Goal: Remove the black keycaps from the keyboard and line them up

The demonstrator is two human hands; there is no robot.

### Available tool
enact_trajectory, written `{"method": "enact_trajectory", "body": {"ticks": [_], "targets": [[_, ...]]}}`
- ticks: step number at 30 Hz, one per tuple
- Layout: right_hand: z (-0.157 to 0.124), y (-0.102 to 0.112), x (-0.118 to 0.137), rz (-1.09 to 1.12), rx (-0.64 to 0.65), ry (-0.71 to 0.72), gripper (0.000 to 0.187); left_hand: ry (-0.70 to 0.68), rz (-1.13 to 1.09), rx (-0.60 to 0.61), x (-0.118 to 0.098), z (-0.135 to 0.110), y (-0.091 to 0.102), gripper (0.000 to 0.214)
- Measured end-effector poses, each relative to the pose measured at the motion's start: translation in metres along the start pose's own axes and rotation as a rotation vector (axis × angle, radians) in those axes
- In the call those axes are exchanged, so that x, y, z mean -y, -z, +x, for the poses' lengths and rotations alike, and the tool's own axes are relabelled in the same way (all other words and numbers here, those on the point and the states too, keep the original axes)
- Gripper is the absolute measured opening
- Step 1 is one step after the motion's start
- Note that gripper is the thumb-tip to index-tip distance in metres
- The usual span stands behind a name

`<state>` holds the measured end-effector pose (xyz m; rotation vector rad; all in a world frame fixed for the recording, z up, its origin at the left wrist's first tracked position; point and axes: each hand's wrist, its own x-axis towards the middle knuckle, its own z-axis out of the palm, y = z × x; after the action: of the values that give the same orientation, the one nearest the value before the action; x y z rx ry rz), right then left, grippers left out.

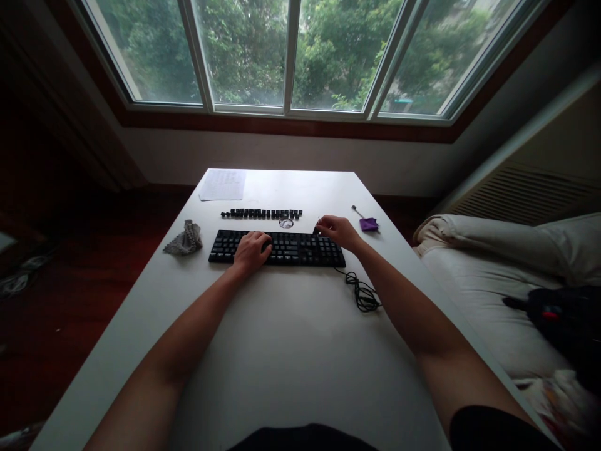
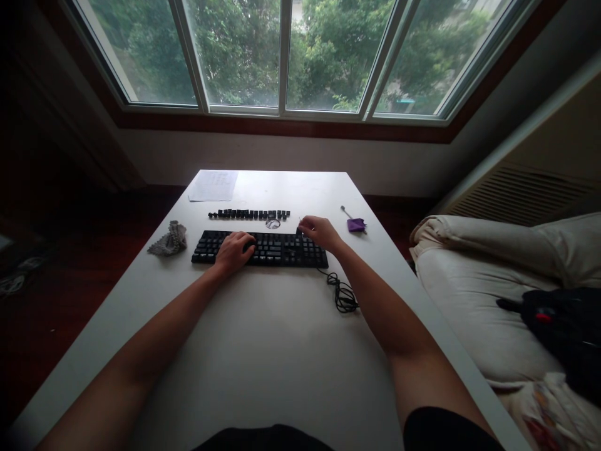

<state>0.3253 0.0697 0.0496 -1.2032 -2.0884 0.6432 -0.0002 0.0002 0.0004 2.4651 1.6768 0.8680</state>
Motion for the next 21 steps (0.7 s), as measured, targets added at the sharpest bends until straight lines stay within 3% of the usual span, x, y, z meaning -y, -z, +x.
{"method": "enact_trajectory", "body": {"ticks": [3,8,12,16,21], "targets": [[-0.009,0.002,-0.007,0.038,-0.056,-0.033,0.035,0.005,0.002,0.007,0.0,0.001,0.0,0.019],[-0.023,0.0,-0.026,0.369,-0.11,-0.144,0.043,0.01,0.002,0.015,-0.002,0.0,0.001,0.019],[-0.03,-0.007,-0.031,0.513,-0.226,-0.217,0.047,-0.005,0.011,0.005,-0.002,-0.001,0.001,0.019],[-0.033,-0.016,-0.019,0.583,-0.309,-0.198,0.045,-0.03,0.027,-0.008,-0.003,-0.002,0.0,0.02],[-0.036,-0.034,0.014,0.581,-0.224,-0.105,0.037,-0.102,-0.02,-0.027,-0.018,-0.003,-0.003,0.024]]}}
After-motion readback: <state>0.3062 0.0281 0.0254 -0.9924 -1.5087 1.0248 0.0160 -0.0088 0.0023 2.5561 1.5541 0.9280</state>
